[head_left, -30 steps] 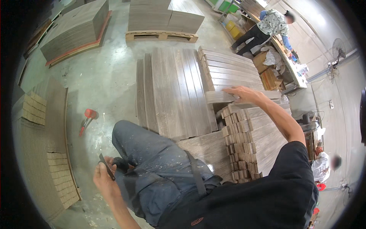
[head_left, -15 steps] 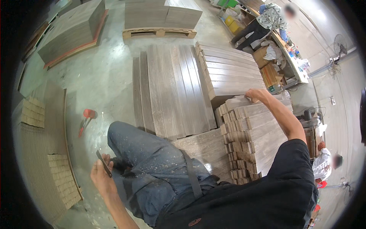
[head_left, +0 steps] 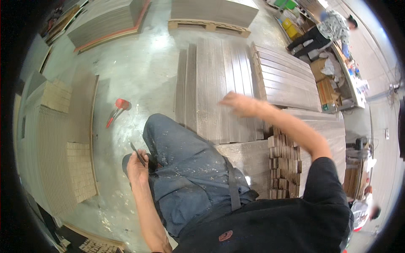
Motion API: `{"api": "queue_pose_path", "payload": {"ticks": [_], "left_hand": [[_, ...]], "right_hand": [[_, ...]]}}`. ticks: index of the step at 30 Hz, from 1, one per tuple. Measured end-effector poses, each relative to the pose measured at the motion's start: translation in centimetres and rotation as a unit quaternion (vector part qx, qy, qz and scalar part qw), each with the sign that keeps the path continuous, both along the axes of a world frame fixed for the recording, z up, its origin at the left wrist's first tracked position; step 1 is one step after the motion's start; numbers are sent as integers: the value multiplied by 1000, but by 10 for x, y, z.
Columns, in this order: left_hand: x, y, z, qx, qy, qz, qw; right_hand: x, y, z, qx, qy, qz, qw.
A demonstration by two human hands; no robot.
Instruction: The recorder uses a handheld blade to scrape and smooth the edges of long wooden or composite boards in a workshop environment.
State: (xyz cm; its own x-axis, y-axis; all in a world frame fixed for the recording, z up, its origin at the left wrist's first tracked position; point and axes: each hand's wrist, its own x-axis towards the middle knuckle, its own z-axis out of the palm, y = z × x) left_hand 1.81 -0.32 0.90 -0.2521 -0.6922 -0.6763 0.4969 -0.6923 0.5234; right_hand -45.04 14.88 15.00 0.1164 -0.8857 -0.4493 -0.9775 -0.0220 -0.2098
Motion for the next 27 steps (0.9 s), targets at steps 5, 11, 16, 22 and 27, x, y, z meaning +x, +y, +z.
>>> {"api": "queue_pose_path", "payload": {"ticks": [5, 11, 16, 22, 27], "left_hand": [[2, 12, -25, 25, 0, 39, 999], [-5, 21, 7, -21, -67, 35, 997], [-11, 21, 2, -21, -72, 18, 997], [-9, 16, -5, -15, -86, 18, 996], [-10, 18, -2, -12, -85, 33, 996]], "right_hand": [[55, -16, -125, -65, -60, 134, 987], [92, -13, -143, -62, -54, 155, 985], [93, 1, -145, -103, -113, 143, 978], [67, -13, -161, -118, -146, 149, 971], [38, -42, -171, -152, -133, 102, 974]]}}
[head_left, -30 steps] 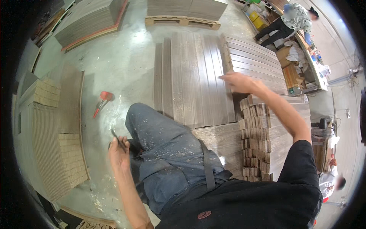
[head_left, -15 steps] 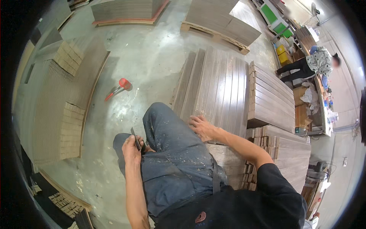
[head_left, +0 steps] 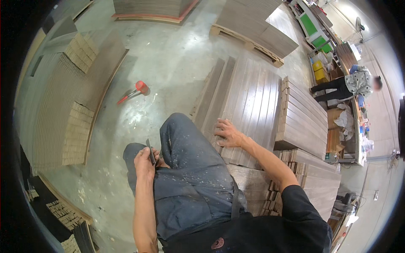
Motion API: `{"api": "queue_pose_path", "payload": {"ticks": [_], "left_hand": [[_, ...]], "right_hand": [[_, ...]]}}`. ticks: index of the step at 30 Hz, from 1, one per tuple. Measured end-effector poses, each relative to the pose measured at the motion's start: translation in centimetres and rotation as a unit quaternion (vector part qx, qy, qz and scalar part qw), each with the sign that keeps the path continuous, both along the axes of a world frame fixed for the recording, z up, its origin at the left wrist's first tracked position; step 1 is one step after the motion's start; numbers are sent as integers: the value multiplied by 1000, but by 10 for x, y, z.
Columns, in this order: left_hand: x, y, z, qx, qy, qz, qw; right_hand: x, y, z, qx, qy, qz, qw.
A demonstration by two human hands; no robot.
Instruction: The recorder uses a handheld blade to scrape and smooth the edges of long wooden or composite boards in a workshop environment.
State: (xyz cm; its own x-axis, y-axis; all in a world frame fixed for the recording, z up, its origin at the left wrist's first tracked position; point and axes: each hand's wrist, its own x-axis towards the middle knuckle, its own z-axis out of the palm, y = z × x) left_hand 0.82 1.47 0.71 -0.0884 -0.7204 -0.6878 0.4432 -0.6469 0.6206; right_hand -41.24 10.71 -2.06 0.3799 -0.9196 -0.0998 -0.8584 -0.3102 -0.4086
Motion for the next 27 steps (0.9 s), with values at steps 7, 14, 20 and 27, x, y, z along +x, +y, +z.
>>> {"api": "queue_pose_path", "payload": {"ticks": [7, 14, 20, 27], "left_hand": [[-6, 0, 0, -4, -32, -10, 999], [-7, -4, 9, -3, -57, -32, 998], [-12, -7, 5, -12, -43, -39, 998], [-3, -5, 3, -22, -44, -44, 998]], "right_hand": [[35, -12, -17, -68, 20, -334, 940], [75, 3, -29, -103, 60, -421, 899], [55, 15, -38, -38, 131, -139, 981], [17, 2, 2, 16, 41, -37, 998]]}}
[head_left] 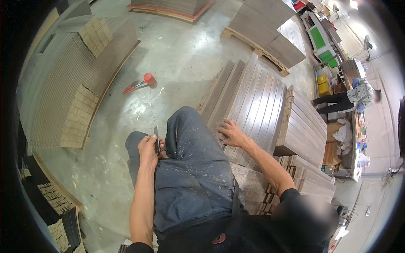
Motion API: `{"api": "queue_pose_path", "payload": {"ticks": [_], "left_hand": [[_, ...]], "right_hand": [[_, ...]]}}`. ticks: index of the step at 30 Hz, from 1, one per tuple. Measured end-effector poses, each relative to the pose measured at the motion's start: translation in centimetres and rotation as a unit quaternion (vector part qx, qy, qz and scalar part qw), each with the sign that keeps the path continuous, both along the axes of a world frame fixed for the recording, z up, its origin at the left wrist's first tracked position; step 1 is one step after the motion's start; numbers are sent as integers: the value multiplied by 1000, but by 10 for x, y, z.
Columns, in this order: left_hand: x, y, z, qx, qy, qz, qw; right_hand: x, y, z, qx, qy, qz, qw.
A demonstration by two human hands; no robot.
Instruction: The recorder uses a handheld blade to scrape and smooth the edges of long wooden or composite boards in a workshop environment.
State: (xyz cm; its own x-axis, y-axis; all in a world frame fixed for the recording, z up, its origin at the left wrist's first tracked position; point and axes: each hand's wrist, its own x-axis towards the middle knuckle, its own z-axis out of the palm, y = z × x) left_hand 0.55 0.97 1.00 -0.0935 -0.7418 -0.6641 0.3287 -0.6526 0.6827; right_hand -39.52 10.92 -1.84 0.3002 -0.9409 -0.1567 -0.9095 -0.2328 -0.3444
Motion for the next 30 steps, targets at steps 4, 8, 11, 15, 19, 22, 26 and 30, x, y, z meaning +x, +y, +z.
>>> {"api": "queue_pose_path", "payload": {"ticks": [4, 8, 11, 15, 19, 22, 26, 30], "left_hand": [[0, 2, 2, -7, -8, 15, 1000], [3, 3, 1, -6, -16, -9, 1000], [-2, 3, 0, -11, -8, -10, 1000], [-1, 2, 3, -13, -27, -6, 1000], [0, 2, 3, -16, -24, -14, 999], [-3, -1, 4, -13, -36, -18, 999], [-9, 0, 5, -18, -28, -4, 999], [1, 0, 4, -18, -24, -1, 1000]], "right_hand": [[-4, -7, 8, -14, 31, 58, 998], [-2, -10, 14, 13, 26, 81, 996], [-4, 1, 12, -62, 42, 75, 994], [7, 11, 26, -72, 20, 5, 997], [13, 9, 42, -46, 32, -78, 995], [23, 7, 28, -59, 37, -161, 984], [34, 11, 13, -127, 2, -252, 959], [46, 26, 14, -202, -80, -361, 907]]}}
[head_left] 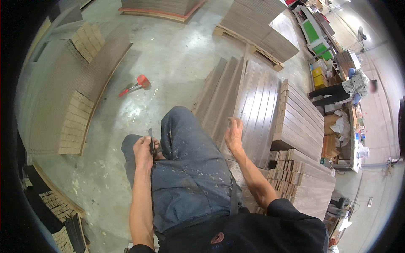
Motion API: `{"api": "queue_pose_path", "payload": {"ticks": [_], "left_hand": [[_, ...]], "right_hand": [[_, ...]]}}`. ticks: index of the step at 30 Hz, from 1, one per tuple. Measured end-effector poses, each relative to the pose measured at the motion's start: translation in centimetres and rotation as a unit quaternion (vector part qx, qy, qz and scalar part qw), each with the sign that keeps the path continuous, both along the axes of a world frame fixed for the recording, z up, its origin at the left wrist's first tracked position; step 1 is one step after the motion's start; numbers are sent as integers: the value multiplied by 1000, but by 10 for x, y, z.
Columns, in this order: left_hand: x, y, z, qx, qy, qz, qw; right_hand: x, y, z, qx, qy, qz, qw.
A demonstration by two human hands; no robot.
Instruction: The recorder uses a handheld blade to scrape and smooth the edges of long wooden or composite boards in a workshop environment.
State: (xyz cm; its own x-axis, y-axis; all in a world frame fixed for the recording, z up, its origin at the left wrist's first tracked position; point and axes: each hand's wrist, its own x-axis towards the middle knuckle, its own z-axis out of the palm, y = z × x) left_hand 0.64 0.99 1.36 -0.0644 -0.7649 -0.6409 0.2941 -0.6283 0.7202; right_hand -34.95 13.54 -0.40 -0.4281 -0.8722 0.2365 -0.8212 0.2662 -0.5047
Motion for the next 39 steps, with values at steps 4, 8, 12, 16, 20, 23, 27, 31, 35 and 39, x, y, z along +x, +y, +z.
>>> {"api": "queue_pose_path", "payload": {"ticks": [4, 8, 12, 16, 20, 23, 27, 31, 35, 39], "left_hand": [[-5, -3, -3, 1, 6, -4, 1000], [1, -2, -3, 2, -2, -14, 1000], [-1, -2, -4, -4, 13, -10, 1000], [-4, -2, -3, -5, 7, -21, 1000], [3, -1, -9, -4, 5, -9, 1000], [4, 1, -5, -4, -2, -15, 1000], [-6, -1, -6, -17, 15, -27, 999], [9, 4, -5, -22, 14, 8, 1000], [-9, -2, 4, -30, 17, -17, 999], [13, 7, 10, -9, 29, 9, 1000]], "right_hand": [[-14, 22, 0, -17, -33, -89, 995], [-18, 44, 7, 29, -160, -229, 960], [-35, 89, -13, 93, -145, -187, 967], [-40, 99, -20, 115, -100, -197, 969], [-37, 73, -12, 129, -68, -216, 965], [-40, 46, -6, 183, -35, -224, 957], [-79, 33, -13, 201, -4, -219, 955], [-79, 6, 7, 261, -108, -152, 947], [-118, 17, -9, 88, -342, -184, 918], [-53, 13, 24, 104, -291, -156, 938]]}}
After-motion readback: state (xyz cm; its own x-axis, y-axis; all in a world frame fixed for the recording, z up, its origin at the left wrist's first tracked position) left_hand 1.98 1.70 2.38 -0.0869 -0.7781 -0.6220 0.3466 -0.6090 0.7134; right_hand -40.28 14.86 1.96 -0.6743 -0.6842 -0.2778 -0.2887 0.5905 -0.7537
